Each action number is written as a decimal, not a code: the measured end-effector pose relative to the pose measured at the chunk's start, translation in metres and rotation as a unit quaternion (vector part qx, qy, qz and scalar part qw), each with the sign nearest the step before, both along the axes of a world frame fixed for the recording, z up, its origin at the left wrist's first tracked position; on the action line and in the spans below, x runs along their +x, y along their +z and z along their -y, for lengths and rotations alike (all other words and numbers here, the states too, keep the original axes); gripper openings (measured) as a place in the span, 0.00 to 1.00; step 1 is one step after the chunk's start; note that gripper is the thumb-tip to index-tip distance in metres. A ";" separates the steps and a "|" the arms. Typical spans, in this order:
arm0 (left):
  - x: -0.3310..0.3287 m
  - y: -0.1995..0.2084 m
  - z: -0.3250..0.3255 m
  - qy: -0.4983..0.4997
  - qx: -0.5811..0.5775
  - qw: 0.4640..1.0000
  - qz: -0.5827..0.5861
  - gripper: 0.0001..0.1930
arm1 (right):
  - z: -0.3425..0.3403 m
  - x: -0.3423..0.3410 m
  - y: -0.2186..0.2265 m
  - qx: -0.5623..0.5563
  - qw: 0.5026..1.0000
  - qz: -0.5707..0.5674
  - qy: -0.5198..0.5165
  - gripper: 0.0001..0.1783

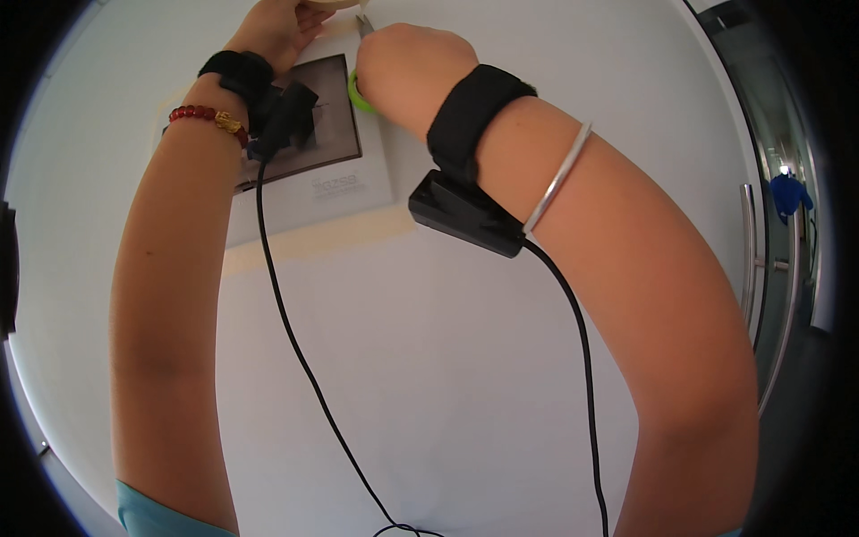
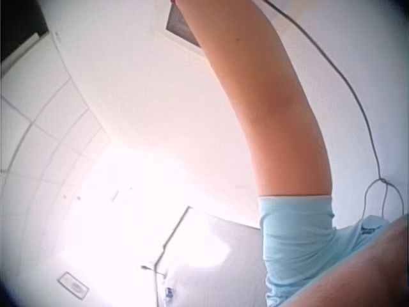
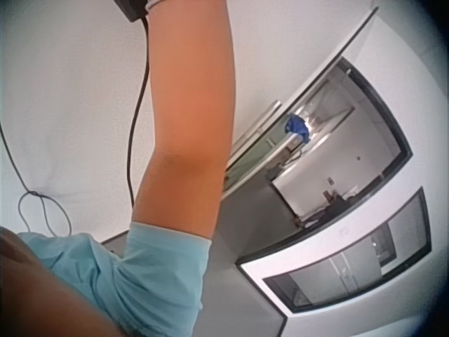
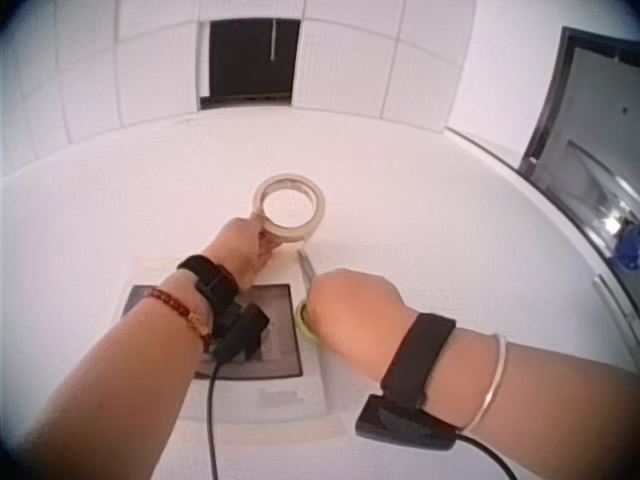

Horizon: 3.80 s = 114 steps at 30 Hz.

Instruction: Applying masking tape around a wall-mounted panel and then using a paint roller over the taped area.

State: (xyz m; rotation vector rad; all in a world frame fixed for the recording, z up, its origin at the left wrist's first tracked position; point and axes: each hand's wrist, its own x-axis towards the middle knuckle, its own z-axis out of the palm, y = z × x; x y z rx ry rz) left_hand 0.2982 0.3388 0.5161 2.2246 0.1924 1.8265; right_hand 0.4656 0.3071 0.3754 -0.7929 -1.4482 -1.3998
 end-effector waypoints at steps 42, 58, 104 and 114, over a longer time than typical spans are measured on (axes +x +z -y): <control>-0.125 -0.364 0.088 -0.133 -0.070 0.961 0.234 0.28 | -0.055 0.020 -0.014 0.010 0.997 -0.065 -0.042 0.01; -0.131 -0.598 0.121 -0.011 -0.354 0.935 0.031 0.19 | 0.093 0.044 -0.354 -0.424 0.848 -0.300 0.105 0.18; -0.155 -0.712 0.110 0.088 -0.482 0.872 -0.020 0.19 | 0.215 0.024 -0.632 -0.916 0.365 -0.133 -0.097 0.12; -0.153 -0.696 0.116 0.150 -0.497 0.850 -0.089 0.17 | 0.171 0.055 -0.668 -0.917 0.375 -0.056 -0.124 0.29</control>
